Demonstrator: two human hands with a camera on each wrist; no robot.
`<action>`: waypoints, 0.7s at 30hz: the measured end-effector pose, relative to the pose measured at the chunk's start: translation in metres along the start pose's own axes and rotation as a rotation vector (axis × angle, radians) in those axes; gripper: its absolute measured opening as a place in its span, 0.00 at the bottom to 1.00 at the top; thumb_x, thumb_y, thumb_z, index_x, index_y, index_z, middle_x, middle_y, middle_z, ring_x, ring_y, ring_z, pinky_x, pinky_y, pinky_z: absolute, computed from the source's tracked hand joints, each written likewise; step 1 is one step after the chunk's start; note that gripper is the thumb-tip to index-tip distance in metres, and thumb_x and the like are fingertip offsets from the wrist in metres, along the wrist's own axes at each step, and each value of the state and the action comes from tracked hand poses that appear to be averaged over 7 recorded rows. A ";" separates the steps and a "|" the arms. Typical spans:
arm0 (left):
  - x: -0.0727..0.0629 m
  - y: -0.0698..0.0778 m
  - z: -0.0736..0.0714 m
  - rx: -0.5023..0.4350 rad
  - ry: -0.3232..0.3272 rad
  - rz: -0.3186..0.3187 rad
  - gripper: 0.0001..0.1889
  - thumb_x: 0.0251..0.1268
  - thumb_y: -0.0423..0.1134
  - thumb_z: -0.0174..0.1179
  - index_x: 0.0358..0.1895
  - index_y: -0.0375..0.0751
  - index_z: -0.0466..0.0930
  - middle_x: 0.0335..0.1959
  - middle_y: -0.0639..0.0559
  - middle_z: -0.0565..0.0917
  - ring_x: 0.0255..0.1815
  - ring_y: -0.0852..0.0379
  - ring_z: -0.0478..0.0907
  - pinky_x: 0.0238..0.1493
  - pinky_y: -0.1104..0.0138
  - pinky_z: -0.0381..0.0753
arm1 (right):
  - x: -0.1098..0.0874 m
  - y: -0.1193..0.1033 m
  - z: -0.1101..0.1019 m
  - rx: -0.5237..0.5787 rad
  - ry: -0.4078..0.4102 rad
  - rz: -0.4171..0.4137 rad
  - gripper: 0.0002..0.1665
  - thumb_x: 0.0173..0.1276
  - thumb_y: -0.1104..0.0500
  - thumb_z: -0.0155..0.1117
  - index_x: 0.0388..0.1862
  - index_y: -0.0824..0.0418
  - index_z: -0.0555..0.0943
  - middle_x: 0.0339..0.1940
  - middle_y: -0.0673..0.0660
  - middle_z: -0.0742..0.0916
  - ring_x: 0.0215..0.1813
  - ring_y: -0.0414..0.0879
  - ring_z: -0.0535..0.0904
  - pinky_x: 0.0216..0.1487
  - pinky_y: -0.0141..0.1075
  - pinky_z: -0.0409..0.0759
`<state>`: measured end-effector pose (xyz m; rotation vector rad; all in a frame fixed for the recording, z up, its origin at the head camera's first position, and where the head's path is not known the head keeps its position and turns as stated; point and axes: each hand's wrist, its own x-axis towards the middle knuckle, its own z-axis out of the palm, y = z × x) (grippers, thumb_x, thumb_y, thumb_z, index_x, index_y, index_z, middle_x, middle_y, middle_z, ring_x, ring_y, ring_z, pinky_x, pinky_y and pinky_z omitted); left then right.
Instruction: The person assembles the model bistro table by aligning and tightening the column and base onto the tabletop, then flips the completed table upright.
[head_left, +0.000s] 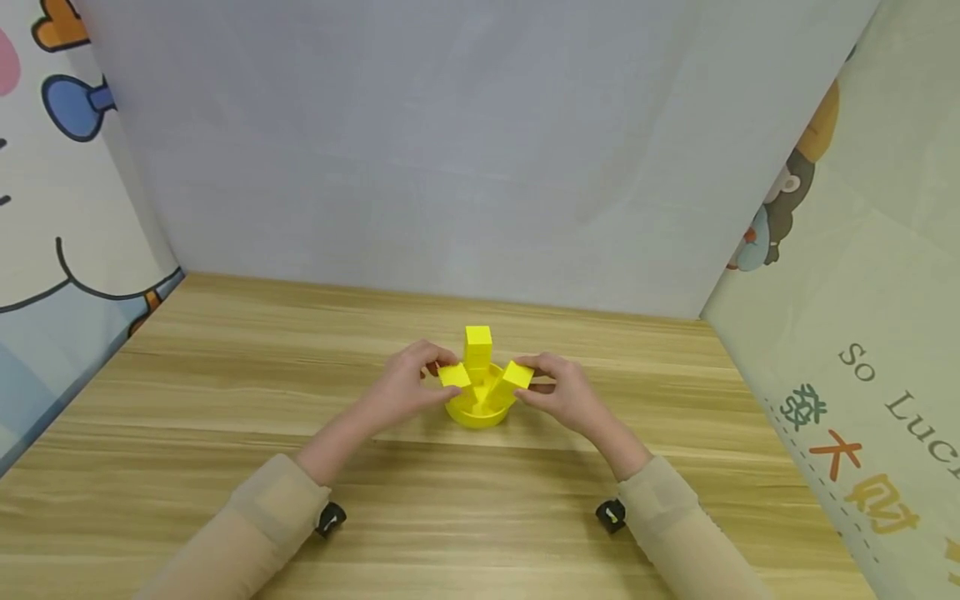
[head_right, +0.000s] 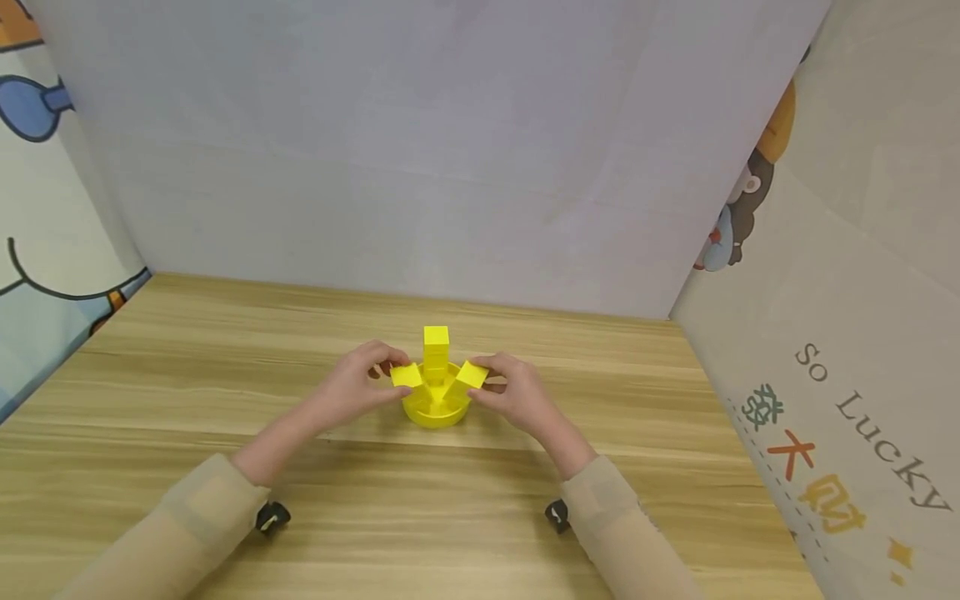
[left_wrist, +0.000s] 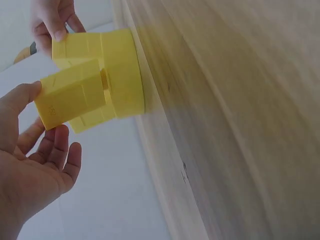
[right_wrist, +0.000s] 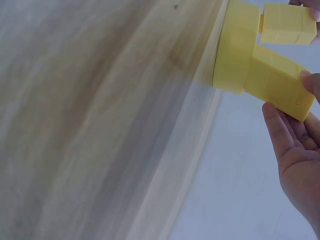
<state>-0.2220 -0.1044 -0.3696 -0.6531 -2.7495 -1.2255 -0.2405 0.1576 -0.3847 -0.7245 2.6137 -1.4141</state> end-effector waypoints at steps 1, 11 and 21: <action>0.000 -0.001 -0.001 0.012 -0.013 0.018 0.19 0.55 0.40 0.68 0.49 0.38 0.80 0.45 0.48 0.79 0.42 0.48 0.75 0.44 0.57 0.78 | 0.000 0.000 0.000 0.000 0.000 -0.002 0.26 0.60 0.65 0.68 0.58 0.68 0.75 0.49 0.62 0.81 0.50 0.56 0.81 0.47 0.35 0.81; 0.001 -0.008 -0.006 0.059 -0.075 0.099 0.18 0.64 0.35 0.60 0.57 0.40 0.76 0.53 0.46 0.77 0.50 0.51 0.74 0.51 0.56 0.78 | 0.000 0.000 0.000 -0.008 0.003 0.003 0.26 0.59 0.65 0.68 0.57 0.67 0.76 0.48 0.61 0.81 0.51 0.55 0.81 0.46 0.34 0.81; 0.002 0.002 0.006 -0.027 0.054 -0.206 0.36 0.49 0.53 0.71 0.58 0.36 0.71 0.50 0.45 0.77 0.48 0.50 0.75 0.47 0.59 0.79 | 0.000 0.002 0.000 0.011 0.000 -0.017 0.26 0.59 0.65 0.68 0.58 0.69 0.75 0.47 0.61 0.81 0.50 0.57 0.81 0.45 0.32 0.81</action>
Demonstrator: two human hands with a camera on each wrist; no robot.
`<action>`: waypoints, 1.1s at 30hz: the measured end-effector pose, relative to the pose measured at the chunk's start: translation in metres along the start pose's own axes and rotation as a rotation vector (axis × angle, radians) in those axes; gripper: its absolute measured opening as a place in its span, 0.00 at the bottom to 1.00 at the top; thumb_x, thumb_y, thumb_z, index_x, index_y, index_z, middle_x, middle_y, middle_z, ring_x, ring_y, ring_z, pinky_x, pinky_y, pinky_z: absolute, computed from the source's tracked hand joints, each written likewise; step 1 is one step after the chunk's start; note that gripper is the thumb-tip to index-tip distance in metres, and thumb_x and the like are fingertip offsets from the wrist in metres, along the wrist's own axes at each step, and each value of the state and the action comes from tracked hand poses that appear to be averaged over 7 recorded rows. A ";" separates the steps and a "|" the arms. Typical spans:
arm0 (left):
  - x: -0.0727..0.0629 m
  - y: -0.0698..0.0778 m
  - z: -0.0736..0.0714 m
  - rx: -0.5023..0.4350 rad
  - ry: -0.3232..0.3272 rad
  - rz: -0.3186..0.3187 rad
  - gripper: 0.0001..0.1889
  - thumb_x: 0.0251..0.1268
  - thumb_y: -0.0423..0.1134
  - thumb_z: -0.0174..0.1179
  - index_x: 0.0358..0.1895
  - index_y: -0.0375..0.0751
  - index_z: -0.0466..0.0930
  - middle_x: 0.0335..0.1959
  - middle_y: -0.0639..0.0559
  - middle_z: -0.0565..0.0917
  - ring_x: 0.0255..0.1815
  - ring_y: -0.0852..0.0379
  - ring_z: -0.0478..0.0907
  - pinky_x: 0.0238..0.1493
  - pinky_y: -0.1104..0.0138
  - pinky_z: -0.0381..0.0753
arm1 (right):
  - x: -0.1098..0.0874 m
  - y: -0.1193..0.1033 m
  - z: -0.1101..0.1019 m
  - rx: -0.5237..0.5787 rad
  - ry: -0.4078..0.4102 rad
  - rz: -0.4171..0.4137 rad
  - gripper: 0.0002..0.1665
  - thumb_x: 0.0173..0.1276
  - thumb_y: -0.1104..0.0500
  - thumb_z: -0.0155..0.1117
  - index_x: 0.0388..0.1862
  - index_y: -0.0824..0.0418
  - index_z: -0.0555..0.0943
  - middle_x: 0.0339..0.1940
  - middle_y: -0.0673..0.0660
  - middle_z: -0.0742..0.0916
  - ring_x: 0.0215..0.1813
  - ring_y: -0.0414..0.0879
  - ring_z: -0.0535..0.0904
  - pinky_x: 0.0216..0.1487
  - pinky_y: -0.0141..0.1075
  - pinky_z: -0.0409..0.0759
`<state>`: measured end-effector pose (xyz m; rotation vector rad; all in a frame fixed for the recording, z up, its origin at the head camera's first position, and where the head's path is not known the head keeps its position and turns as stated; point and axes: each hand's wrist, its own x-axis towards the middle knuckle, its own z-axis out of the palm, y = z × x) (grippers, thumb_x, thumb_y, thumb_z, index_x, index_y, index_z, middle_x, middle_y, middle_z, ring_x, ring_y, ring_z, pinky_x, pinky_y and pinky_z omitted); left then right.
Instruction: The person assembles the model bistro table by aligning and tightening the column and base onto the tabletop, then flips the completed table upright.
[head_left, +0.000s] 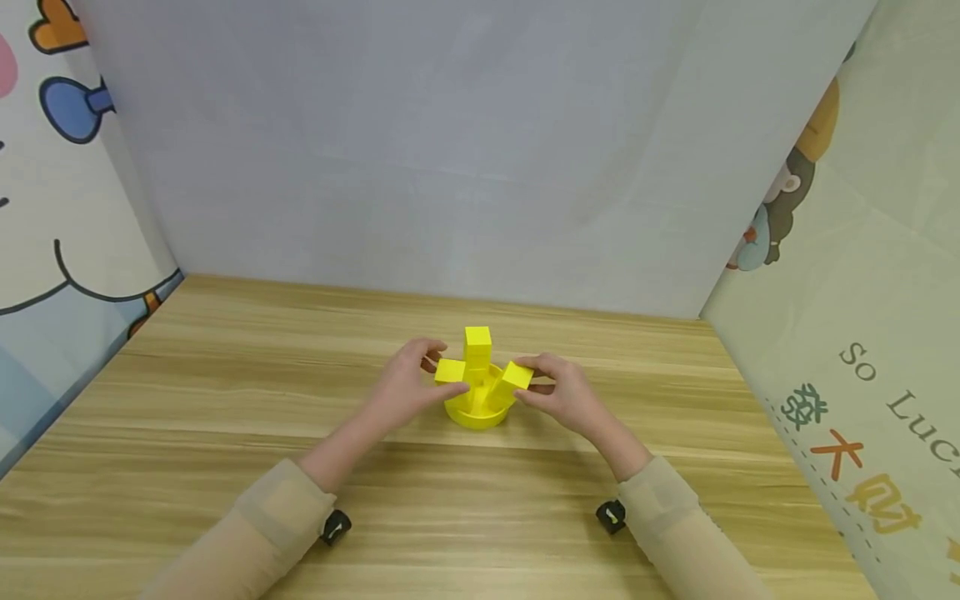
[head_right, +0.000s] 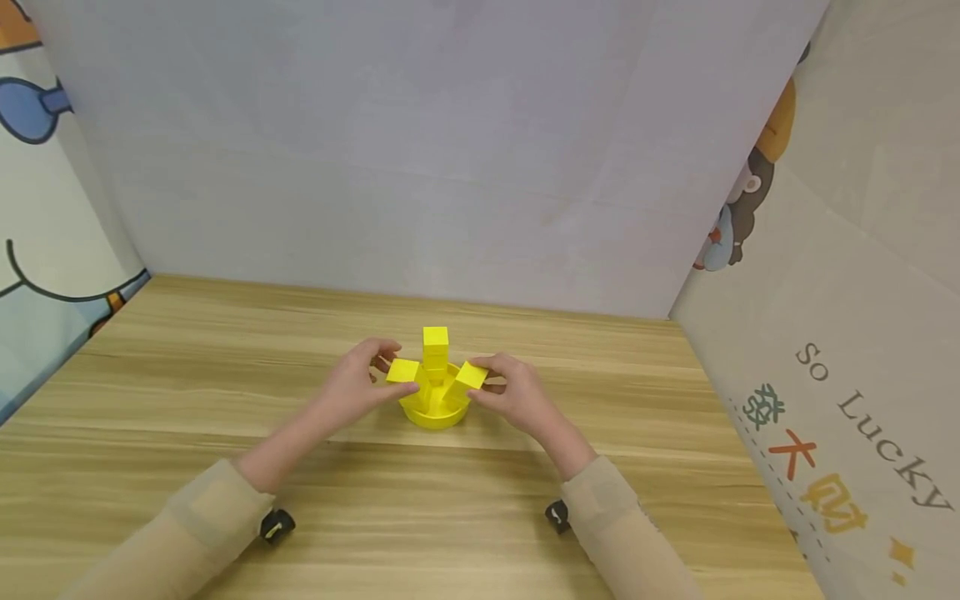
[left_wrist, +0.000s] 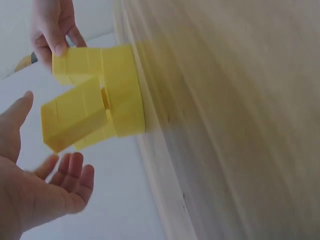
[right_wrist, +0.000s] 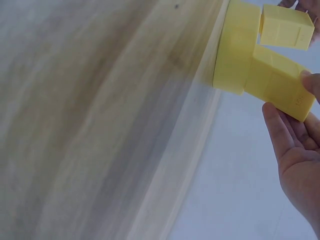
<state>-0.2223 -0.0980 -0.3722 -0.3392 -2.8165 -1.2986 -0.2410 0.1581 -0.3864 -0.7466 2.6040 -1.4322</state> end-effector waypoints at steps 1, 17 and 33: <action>0.001 0.001 0.002 -0.015 0.020 -0.035 0.37 0.47 0.54 0.72 0.57 0.36 0.70 0.47 0.46 0.77 0.46 0.50 0.74 0.46 0.61 0.78 | 0.001 0.000 0.000 0.001 0.003 -0.002 0.26 0.59 0.65 0.68 0.57 0.69 0.75 0.47 0.61 0.81 0.50 0.57 0.81 0.45 0.32 0.81; 0.016 0.002 -0.011 -0.029 -0.011 -0.035 0.26 0.52 0.45 0.70 0.52 0.37 0.74 0.44 0.46 0.79 0.43 0.52 0.75 0.43 0.63 0.78 | 0.012 -0.009 0.003 0.023 0.021 0.031 0.25 0.60 0.67 0.67 0.57 0.69 0.76 0.47 0.62 0.80 0.51 0.58 0.80 0.45 0.30 0.81; 0.036 -0.005 -0.030 0.033 -0.186 0.135 0.22 0.65 0.38 0.59 0.62 0.40 0.71 0.57 0.45 0.77 0.54 0.49 0.74 0.57 0.53 0.73 | 0.024 -0.014 0.005 0.016 0.037 0.030 0.26 0.60 0.66 0.67 0.57 0.68 0.75 0.48 0.62 0.81 0.50 0.58 0.81 0.45 0.31 0.81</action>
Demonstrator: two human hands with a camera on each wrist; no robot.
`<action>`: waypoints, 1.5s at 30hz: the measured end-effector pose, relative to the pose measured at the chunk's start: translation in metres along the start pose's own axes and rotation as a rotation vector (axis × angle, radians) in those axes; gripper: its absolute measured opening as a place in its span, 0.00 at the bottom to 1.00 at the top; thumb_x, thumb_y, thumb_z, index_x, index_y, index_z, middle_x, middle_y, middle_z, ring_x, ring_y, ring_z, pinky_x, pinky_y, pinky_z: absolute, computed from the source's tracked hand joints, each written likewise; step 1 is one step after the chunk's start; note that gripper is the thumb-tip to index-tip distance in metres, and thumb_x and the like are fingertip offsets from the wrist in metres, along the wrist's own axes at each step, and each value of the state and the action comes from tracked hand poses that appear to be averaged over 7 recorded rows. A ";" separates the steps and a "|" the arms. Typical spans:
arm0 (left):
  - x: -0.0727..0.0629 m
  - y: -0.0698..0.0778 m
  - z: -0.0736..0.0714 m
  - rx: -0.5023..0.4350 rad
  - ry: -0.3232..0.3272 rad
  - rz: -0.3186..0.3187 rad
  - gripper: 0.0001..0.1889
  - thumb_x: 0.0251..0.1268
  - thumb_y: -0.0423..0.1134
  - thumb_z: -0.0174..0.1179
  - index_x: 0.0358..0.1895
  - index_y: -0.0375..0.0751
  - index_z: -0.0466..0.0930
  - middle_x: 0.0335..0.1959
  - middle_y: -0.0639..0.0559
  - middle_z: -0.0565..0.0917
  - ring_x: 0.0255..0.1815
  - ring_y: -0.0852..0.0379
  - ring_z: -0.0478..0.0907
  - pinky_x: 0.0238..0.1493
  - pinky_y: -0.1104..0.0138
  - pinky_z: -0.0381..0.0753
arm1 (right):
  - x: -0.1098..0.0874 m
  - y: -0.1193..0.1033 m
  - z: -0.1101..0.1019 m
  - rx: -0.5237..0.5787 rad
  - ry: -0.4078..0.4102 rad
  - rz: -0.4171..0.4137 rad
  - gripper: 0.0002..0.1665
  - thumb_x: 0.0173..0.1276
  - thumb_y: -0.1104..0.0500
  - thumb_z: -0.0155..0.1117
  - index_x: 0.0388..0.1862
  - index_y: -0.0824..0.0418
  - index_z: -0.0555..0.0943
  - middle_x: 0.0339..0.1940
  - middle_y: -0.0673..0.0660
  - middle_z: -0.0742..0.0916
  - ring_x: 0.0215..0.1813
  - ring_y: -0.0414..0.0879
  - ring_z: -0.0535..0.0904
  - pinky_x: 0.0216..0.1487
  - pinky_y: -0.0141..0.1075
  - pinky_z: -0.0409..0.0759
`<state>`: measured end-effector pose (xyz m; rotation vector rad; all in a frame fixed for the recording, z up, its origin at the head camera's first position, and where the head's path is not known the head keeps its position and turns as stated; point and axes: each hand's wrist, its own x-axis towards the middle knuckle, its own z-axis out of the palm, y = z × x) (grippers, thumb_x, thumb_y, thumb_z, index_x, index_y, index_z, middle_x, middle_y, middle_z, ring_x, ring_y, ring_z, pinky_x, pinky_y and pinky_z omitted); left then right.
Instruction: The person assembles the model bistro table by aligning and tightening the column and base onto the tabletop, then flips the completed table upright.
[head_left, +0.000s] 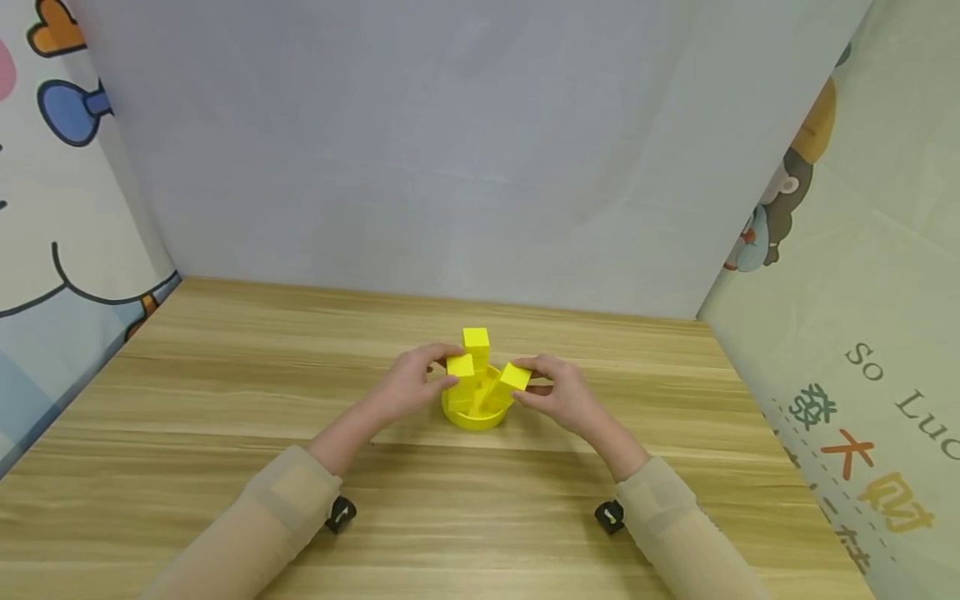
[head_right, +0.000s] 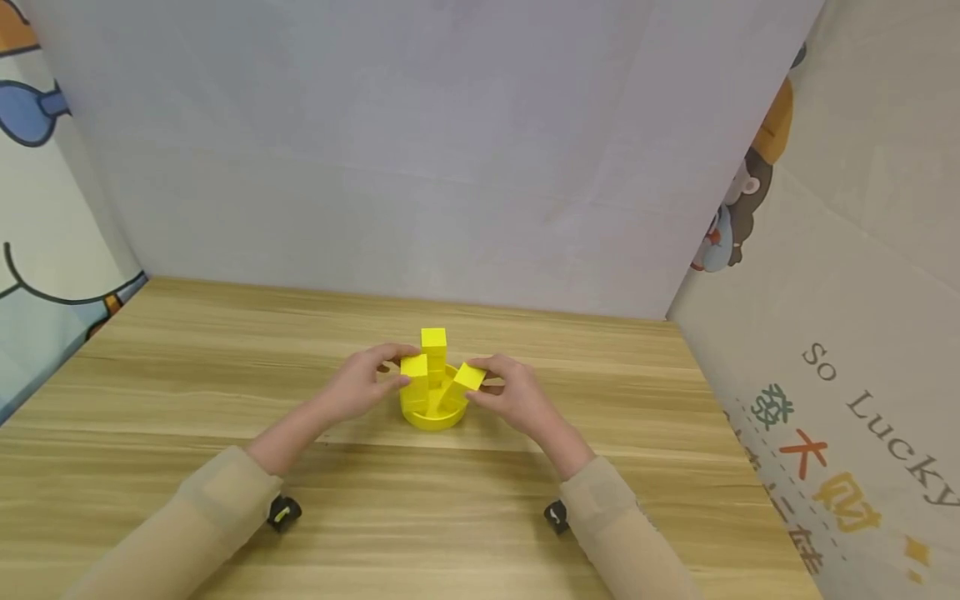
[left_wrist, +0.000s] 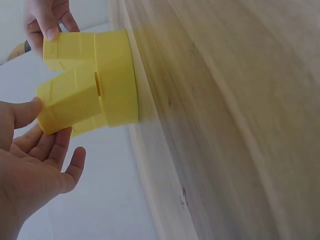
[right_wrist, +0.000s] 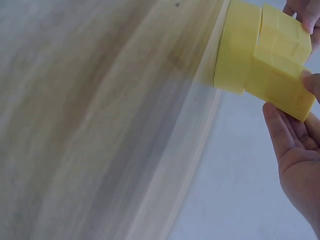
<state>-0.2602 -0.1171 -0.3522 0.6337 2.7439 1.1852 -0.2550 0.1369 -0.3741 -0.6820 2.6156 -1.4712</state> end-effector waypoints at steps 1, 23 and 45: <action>0.000 0.001 0.000 -0.005 0.009 -0.022 0.24 0.64 0.40 0.61 0.63 0.40 0.71 0.57 0.45 0.77 0.55 0.49 0.74 0.56 0.53 0.74 | 0.000 0.000 0.000 0.002 0.002 -0.002 0.26 0.60 0.66 0.67 0.57 0.68 0.75 0.48 0.62 0.81 0.50 0.58 0.81 0.45 0.31 0.81; 0.017 0.022 0.017 -0.001 0.245 -0.287 0.33 0.46 0.57 0.71 0.40 0.38 0.62 0.26 0.48 0.66 0.27 0.53 0.65 0.25 0.67 0.65 | 0.005 -0.008 0.000 0.027 0.008 0.004 0.26 0.60 0.65 0.68 0.57 0.68 0.76 0.46 0.61 0.81 0.51 0.58 0.80 0.45 0.32 0.81; 0.011 0.019 -0.005 0.065 0.103 0.007 0.21 0.55 0.42 0.68 0.50 0.37 0.76 0.43 0.47 0.79 0.41 0.53 0.74 0.44 0.63 0.78 | 0.009 -0.016 -0.001 0.052 0.018 -0.004 0.26 0.60 0.65 0.67 0.58 0.69 0.75 0.49 0.63 0.80 0.51 0.58 0.80 0.46 0.34 0.81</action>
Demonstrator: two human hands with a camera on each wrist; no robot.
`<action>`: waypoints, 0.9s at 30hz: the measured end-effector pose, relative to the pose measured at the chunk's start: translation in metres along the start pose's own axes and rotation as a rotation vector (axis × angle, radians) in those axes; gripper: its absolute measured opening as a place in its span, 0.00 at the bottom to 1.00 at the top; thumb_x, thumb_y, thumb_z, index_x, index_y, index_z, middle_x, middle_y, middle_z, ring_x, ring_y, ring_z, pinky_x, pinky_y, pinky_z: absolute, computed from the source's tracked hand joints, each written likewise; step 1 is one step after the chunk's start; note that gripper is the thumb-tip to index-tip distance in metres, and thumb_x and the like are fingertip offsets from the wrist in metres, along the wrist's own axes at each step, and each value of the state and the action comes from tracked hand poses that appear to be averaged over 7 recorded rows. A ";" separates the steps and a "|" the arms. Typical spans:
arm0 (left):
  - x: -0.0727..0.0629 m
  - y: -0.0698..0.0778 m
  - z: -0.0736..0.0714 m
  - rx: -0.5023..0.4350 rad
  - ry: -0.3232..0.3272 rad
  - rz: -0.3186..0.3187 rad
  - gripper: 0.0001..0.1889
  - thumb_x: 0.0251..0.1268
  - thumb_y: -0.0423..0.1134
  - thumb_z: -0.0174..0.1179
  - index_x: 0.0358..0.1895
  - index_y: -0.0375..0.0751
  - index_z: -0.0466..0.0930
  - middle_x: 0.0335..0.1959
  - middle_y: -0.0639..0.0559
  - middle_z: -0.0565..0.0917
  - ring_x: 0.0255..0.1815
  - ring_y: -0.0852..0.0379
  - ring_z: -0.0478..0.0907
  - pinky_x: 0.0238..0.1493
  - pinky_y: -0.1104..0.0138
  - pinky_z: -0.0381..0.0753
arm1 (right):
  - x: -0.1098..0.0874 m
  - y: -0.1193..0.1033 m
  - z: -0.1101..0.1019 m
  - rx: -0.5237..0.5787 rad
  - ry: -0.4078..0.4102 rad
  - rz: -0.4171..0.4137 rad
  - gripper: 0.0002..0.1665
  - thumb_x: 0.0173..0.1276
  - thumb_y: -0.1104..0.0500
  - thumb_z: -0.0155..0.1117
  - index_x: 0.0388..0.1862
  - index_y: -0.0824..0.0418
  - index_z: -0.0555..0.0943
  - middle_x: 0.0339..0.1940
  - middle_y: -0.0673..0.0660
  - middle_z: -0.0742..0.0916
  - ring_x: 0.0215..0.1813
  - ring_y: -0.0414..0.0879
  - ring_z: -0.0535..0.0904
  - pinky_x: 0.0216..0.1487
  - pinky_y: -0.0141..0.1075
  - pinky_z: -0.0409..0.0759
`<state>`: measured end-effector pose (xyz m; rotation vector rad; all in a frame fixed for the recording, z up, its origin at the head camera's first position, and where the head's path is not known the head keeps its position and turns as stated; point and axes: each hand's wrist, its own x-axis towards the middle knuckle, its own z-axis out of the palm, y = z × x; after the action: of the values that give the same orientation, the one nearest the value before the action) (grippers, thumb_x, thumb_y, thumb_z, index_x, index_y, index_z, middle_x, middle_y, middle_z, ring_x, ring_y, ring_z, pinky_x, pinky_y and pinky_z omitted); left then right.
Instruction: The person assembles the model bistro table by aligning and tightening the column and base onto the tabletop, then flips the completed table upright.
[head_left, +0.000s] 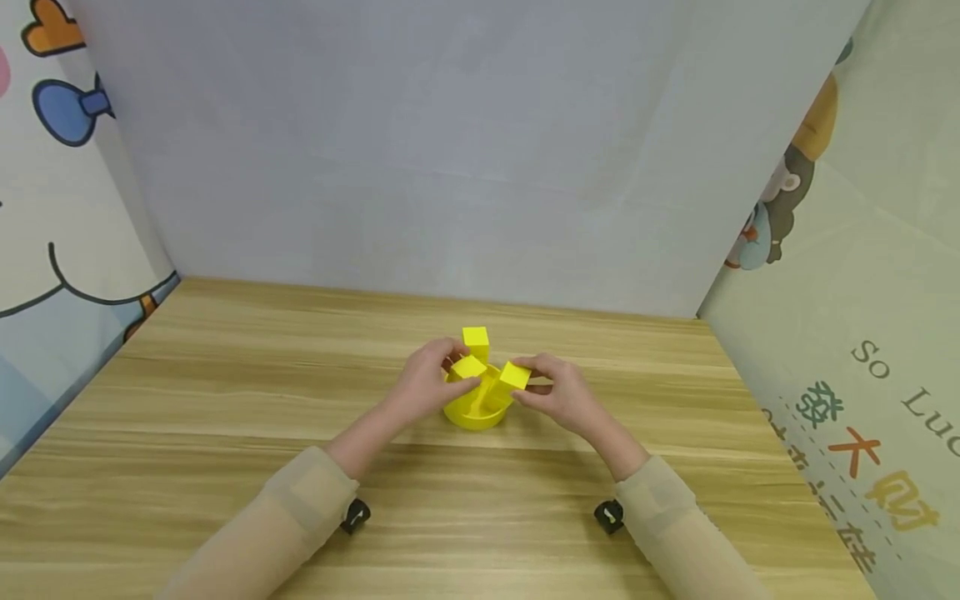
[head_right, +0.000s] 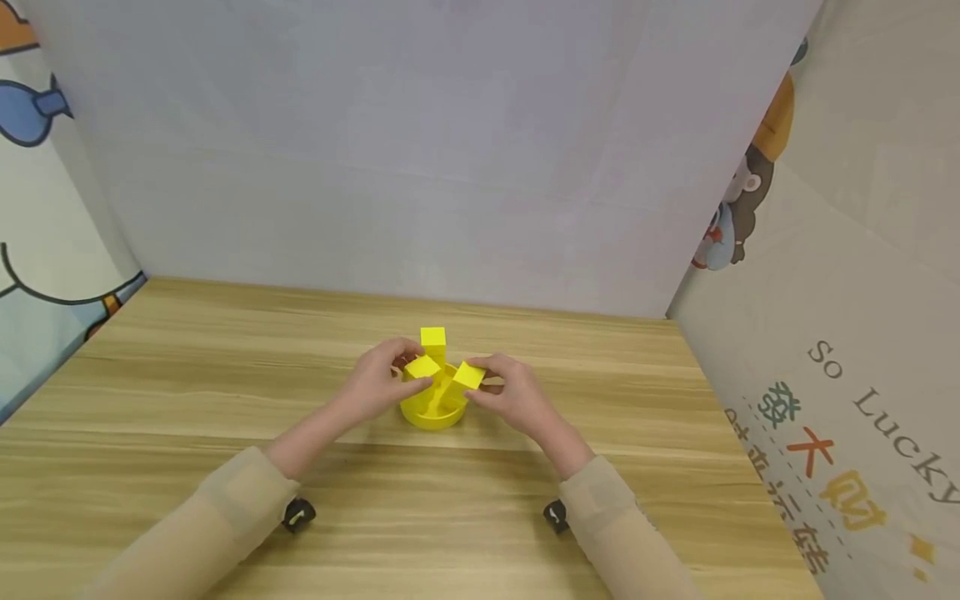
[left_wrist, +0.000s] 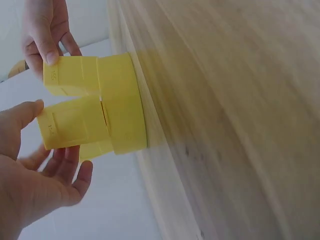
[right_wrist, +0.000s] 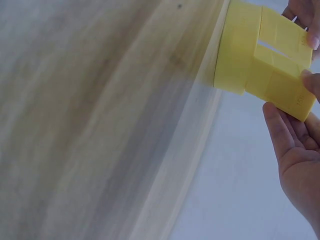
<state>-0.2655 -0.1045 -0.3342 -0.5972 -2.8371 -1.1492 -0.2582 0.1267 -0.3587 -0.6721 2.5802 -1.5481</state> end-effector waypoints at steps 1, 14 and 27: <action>-0.001 0.000 -0.002 0.011 -0.026 0.026 0.20 0.57 0.41 0.67 0.51 0.37 0.77 0.45 0.48 0.80 0.43 0.53 0.75 0.46 0.63 0.78 | 0.000 0.000 0.000 0.000 -0.002 0.001 0.26 0.60 0.65 0.67 0.58 0.69 0.75 0.49 0.63 0.80 0.51 0.58 0.80 0.46 0.33 0.81; -0.005 0.003 -0.010 0.025 -0.232 0.139 0.19 0.63 0.32 0.60 0.58 0.40 0.75 0.59 0.45 0.76 0.62 0.47 0.71 0.63 0.53 0.69 | 0.000 -0.001 -0.001 -0.003 -0.001 0.015 0.25 0.60 0.66 0.67 0.57 0.69 0.75 0.47 0.62 0.80 0.51 0.57 0.80 0.46 0.33 0.81; -0.003 0.014 0.004 0.030 -0.007 0.002 0.30 0.46 0.54 0.72 0.48 0.37 0.75 0.44 0.48 0.74 0.45 0.52 0.71 0.47 0.62 0.77 | -0.001 -0.001 -0.001 -0.003 -0.004 -0.001 0.26 0.61 0.65 0.67 0.58 0.68 0.75 0.48 0.62 0.80 0.51 0.57 0.80 0.47 0.34 0.81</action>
<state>-0.2573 -0.0932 -0.3285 -0.6027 -2.8534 -1.1044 -0.2573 0.1272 -0.3577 -0.6760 2.5802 -1.5414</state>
